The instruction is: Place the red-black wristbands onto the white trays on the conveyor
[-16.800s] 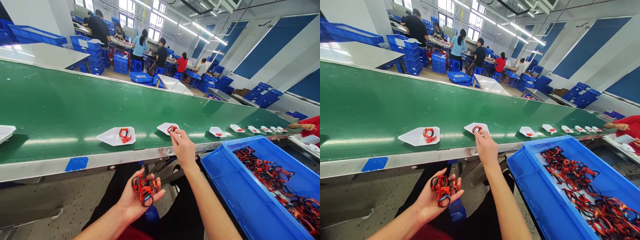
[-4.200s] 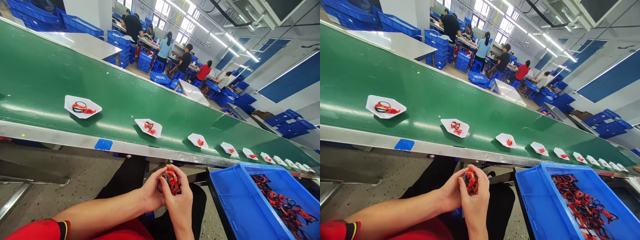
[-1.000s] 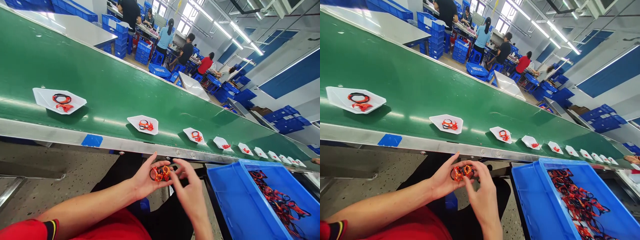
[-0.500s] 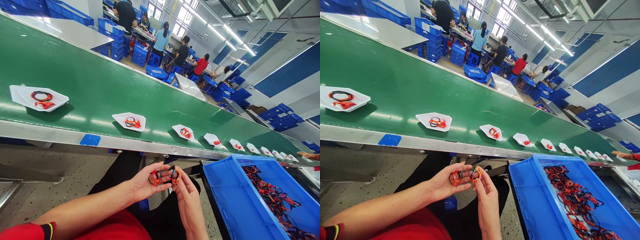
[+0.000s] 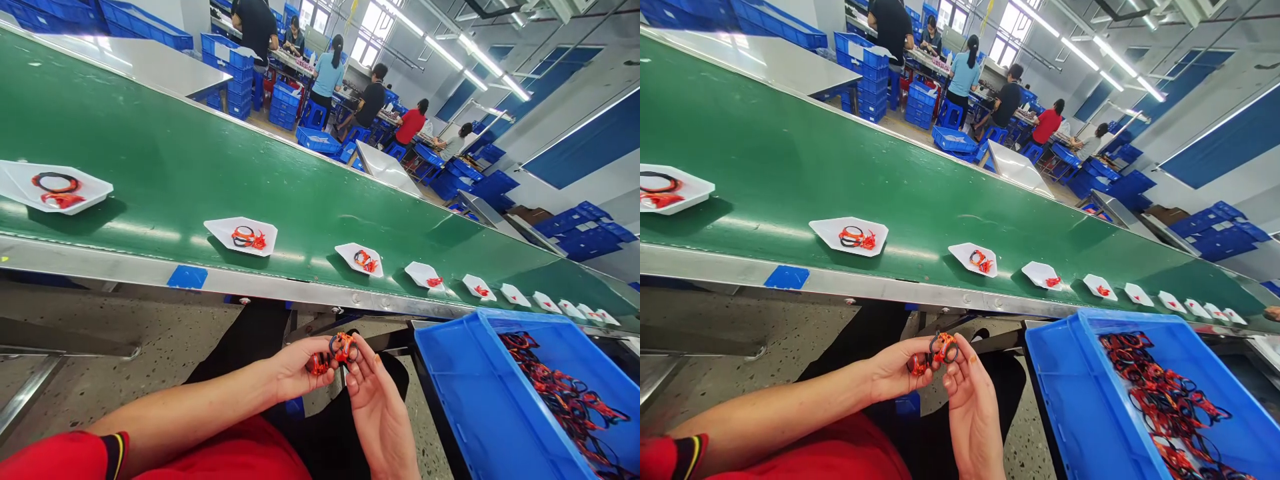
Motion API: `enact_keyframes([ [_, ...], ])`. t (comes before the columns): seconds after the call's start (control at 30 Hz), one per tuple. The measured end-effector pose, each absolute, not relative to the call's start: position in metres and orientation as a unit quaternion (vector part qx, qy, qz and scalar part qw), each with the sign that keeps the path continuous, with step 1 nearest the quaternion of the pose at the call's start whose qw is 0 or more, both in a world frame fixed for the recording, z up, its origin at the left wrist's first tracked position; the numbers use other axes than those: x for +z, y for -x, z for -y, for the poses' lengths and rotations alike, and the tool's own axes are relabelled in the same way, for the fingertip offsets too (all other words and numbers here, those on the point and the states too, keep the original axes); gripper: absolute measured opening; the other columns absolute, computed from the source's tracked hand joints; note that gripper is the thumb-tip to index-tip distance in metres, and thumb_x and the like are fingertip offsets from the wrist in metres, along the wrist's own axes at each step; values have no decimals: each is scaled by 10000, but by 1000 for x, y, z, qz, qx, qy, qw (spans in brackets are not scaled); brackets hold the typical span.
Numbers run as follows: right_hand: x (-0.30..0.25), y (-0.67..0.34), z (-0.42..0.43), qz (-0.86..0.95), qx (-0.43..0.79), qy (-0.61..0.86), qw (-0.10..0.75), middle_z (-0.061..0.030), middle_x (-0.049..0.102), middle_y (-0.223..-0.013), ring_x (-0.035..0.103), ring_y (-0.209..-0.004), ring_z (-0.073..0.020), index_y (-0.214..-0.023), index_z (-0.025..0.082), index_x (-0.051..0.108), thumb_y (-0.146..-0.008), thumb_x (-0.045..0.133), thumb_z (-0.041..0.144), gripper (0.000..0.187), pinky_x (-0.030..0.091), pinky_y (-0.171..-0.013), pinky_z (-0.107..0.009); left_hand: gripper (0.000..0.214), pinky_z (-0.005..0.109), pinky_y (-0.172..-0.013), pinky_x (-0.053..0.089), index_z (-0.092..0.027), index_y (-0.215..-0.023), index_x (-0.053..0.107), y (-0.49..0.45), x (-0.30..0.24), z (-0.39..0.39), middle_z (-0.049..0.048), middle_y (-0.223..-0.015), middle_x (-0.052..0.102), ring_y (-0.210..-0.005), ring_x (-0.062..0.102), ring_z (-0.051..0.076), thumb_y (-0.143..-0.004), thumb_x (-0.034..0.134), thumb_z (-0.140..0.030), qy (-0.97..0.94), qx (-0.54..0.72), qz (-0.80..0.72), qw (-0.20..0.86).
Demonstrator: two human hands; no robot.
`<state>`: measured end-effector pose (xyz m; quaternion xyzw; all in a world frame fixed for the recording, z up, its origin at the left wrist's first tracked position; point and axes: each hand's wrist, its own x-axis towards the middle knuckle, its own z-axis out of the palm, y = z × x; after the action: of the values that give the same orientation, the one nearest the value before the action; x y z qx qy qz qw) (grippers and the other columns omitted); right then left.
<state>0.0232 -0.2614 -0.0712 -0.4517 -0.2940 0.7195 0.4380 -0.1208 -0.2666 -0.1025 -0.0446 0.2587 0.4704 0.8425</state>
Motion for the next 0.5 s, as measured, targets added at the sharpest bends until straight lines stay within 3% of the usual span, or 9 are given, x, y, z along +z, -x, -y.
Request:
enact_keyframes([
  [0.27, -63, -24, 252, 353, 692, 449, 441, -49, 676, -979, 602, -774, -122, -974, 227, 700, -758, 657, 363, 258, 507, -639, -215, 187, 138, -506, 488, -77, -904, 651, 120, -104, 266, 42, -701, 658, -567, 597, 73, -759, 645, -195, 71, 477, -270, 833],
  [0.4, -45, -27, 199, 545, 522, 478, 449, -71, 618, -1171, 596, -885, -168, -1075, 228, 654, -777, 621, 363, 328, 497, -665, -262, 211, 166, -516, 489, -86, -899, 650, 121, -105, 265, 54, -734, 667, -578, 603, 90, -765, 631, -248, 96, 476, -266, 833],
  [0.5, -38, -34, 137, 646, 351, 528, 425, -99, 600, -1194, 593, -952, -215, -1175, 197, 593, -779, 571, 385, 439, 505, -752, -345, 230, 184, -521, 486, -81, -870, 648, 124, -104, 265, 64, -743, 664, -587, 603, 102, -763, 623, -282, 93, 477, -245, 839],
])
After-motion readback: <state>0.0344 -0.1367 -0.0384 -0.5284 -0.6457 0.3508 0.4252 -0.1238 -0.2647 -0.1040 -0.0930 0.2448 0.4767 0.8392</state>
